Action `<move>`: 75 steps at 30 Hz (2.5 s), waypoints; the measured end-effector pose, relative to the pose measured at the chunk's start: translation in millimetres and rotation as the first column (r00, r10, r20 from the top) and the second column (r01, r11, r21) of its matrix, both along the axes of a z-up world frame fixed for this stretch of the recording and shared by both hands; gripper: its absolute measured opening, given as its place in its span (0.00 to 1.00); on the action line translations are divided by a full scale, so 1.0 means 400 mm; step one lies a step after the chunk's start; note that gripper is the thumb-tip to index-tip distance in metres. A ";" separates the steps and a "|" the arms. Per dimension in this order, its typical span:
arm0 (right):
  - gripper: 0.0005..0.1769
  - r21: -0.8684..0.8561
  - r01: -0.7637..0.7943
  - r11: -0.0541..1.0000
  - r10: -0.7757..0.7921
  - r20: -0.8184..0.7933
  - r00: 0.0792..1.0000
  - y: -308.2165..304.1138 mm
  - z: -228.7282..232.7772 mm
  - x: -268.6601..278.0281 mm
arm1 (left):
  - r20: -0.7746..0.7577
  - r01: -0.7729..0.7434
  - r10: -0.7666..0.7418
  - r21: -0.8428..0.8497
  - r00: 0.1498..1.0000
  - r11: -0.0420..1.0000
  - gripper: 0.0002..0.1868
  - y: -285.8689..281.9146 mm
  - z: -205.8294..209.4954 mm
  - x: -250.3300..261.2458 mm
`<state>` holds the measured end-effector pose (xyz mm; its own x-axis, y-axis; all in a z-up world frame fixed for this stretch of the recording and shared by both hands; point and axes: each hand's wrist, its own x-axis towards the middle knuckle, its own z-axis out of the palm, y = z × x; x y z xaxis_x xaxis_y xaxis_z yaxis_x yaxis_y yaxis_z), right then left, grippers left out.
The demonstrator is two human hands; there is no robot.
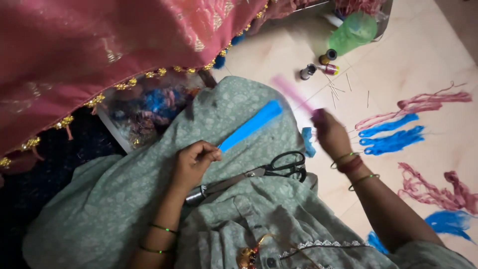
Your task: Attaching and grooming decorative tassels on the border of a sari.
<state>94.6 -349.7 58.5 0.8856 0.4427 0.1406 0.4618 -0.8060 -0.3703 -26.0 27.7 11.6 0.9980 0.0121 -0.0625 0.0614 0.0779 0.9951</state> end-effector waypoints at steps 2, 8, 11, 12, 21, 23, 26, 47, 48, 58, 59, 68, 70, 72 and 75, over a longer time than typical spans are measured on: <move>0.09 0.174 0.357 0.918 -0.300 -0.285 0.910 0.010 0.034 -0.006 | 0.009 -0.010 0.010 0.023 1.000 1.000 0.03 0.004 0.001 -0.007; 0.09 -0.062 -0.078 0.995 0.085 0.129 0.988 0.061 0.070 -0.074 | 0.007 0.008 -0.008 0.049 1.000 0.999 0.04 0.003 -0.013 -0.005; 0.07 -0.057 0.137 0.989 -0.134 0.041 0.990 0.026 0.032 -0.053 | 0.004 -0.007 0.007 0.039 1.000 0.999 0.04 0.004 -0.011 -0.010; 0.07 -0.056 0.129 0.990 -0.127 0.045 0.991 0.040 0.039 -0.052 | 0.007 -0.015 0.014 0.040 1.000 0.999 0.04 0.007 -0.016 -0.007; 0.09 0.076 0.325 0.943 -0.292 -0.285 0.913 -0.010 0.014 -0.006 | -0.008 -0.036 0.036 0.022 0.999 0.999 0.04 0.029 -0.012 -0.028; 0.08 0.172 0.533 0.828 -0.367 -0.552 0.748 -0.020 0.015 -0.004 | -0.050 -0.066 0.069 0.057 0.996 0.996 0.04 0.036 0.012 -0.029; 0.07 0.143 0.326 0.935 -0.284 -0.251 0.925 0.009 0.030 -0.051 | -0.047 -0.080 0.083 0.064 0.995 0.995 0.05 0.048 0.003 -0.033; 0.16 0.414 0.002 0.910 0.250 -0.554 0.795 0.045 0.196 -0.021 | 0.345 -0.685 0.593 0.338 0.728 0.645 0.07 0.347 0.264 -0.072; 0.16 0.419 -0.013 0.908 0.262 -0.544 0.797 0.097 0.228 -0.026 | 0.356 -0.697 0.599 0.334 0.717 0.635 0.07 0.314 0.311 -0.065; 0.12 0.639 -0.398 0.658 0.591 -0.110 0.799 0.450 0.440 -0.084 | 0.587 -0.432 -0.002 0.597 0.810 0.676 0.04 0.004 0.458 -0.029; 0.10 0.665 -0.427 0.613 0.607 -0.050 0.793 0.456 0.444 -0.076 | 0.573 -0.417 0.006 0.589 0.820 0.692 0.04 -0.004 0.481 -0.027; 0.08 0.910 -0.176 0.376 0.478 -0.027 0.878 0.376 0.520 -0.019 | 0.516 -0.167 -0.096 0.439 0.851 0.883 0.03 -0.054 0.435 0.044; 0.09 0.948 -0.135 0.287 0.387 0.014 0.922 0.318 0.546 0.011 | 0.519 -0.175 -0.111 0.470 0.847 0.865 0.04 -0.040 0.391 0.055; 0.10 0.976 -0.102 0.192 0.292 0.042 0.956 0.242 0.552 0.047 | 0.520 -0.184 -0.123 0.498 0.845 0.847 0.05 -0.018 0.333 0.067; 0.10 0.969 -0.243 0.048 0.120 0.236 0.964 0.164 0.575 0.076 | 0.475 -0.243 -0.061 0.552 0.878 0.798 0.06 0.033 0.259 0.094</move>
<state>125.0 -284.0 288.4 0.7612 -0.0116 0.6484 0.6022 0.3838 -0.7001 11.6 40.8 115.0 0.8990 -0.0133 0.4377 -0.3753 -0.5385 0.7545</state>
